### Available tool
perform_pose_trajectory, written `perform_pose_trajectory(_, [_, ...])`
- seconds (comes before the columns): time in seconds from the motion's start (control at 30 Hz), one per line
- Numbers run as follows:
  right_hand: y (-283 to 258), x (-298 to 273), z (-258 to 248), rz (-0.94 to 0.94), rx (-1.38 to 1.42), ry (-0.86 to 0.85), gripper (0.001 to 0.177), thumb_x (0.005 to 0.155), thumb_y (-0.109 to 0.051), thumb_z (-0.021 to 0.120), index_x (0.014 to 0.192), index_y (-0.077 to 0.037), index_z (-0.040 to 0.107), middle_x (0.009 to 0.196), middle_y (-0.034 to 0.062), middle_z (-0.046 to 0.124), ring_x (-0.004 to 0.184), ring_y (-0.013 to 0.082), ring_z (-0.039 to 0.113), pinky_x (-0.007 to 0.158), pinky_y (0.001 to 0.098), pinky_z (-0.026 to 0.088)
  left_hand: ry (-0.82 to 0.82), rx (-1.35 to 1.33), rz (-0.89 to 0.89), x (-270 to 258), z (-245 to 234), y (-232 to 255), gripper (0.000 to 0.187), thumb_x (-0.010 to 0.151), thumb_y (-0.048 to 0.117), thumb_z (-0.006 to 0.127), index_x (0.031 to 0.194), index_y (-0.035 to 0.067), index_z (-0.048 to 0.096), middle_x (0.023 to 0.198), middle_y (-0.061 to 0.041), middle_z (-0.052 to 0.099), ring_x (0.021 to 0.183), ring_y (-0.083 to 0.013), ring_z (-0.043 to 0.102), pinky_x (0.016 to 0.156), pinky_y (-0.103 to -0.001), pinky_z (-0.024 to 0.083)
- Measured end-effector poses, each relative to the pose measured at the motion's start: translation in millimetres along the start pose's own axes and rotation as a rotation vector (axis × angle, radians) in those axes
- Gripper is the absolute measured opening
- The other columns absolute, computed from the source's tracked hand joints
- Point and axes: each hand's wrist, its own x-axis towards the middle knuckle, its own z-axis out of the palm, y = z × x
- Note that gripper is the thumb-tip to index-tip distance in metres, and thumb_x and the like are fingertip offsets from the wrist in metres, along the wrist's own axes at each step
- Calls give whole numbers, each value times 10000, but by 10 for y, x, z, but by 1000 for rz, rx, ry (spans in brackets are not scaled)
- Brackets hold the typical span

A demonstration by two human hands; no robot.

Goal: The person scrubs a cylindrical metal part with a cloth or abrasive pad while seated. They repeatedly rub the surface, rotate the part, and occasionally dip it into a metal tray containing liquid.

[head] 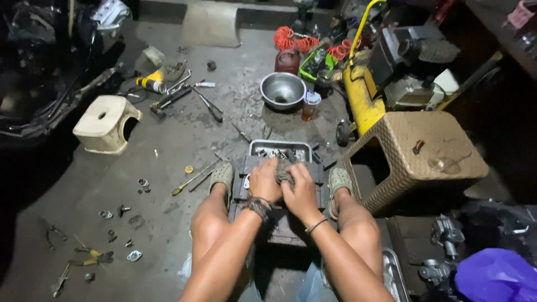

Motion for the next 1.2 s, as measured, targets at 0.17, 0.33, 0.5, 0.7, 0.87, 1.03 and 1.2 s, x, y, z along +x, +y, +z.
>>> perform_pose_trajectory(0.17, [112,101,-63,36,-34,104,212,818,-63,591,1022,-51,651,955,168,625,975,442,647,901,491,514,125,112,148,-114,70,251,361,578,276,764,879,131,626,765,-83,656,755,-342,684,657,-490,534])
perform_pose_trajectory(0.33, [86,27,-53,-37,-81,38,224,774,-86,613,994,-74,651,926,147,602,963,428,643,885,485,519,178,-30,120,-14,68,82,419,634,193,750,1011,38,651,864,-159,704,843,-429,678,730,-540,521])
perform_pose_trajectory(0.5, [350,171,-78,153,52,110,182,813,-66,578,961,-60,683,892,202,663,952,433,669,882,492,510,54,58,185,-178,227,114,646,384,399,829,957,172,638,866,-28,684,843,-301,700,706,-474,532])
perform_pose_trajectory(0.7, [23,38,-43,145,46,28,173,779,-69,590,934,-67,667,855,165,655,907,414,676,860,471,522,-9,4,-129,-17,156,-99,473,580,389,792,930,142,591,853,-93,684,891,-382,699,767,-518,540])
perform_pose_trajectory(0.87, [305,201,23,308,123,68,148,850,-118,577,921,-106,707,869,160,711,956,373,695,889,462,517,45,44,31,-62,-170,197,520,492,323,849,913,168,586,841,-63,677,847,-342,699,737,-488,544])
perform_pose_trajectory(1.03, [-46,38,-16,317,133,50,174,802,-85,570,913,-96,703,835,193,698,913,414,688,863,489,524,83,58,-2,-27,-221,142,491,533,340,856,918,175,599,842,-54,663,848,-336,690,722,-499,553])
perform_pose_trajectory(1.2, [614,153,172,350,269,115,205,827,-89,517,909,-72,703,834,166,674,904,294,651,883,441,505,111,114,140,-72,-197,213,593,422,209,861,953,175,600,895,-45,652,874,-316,668,752,-473,526])
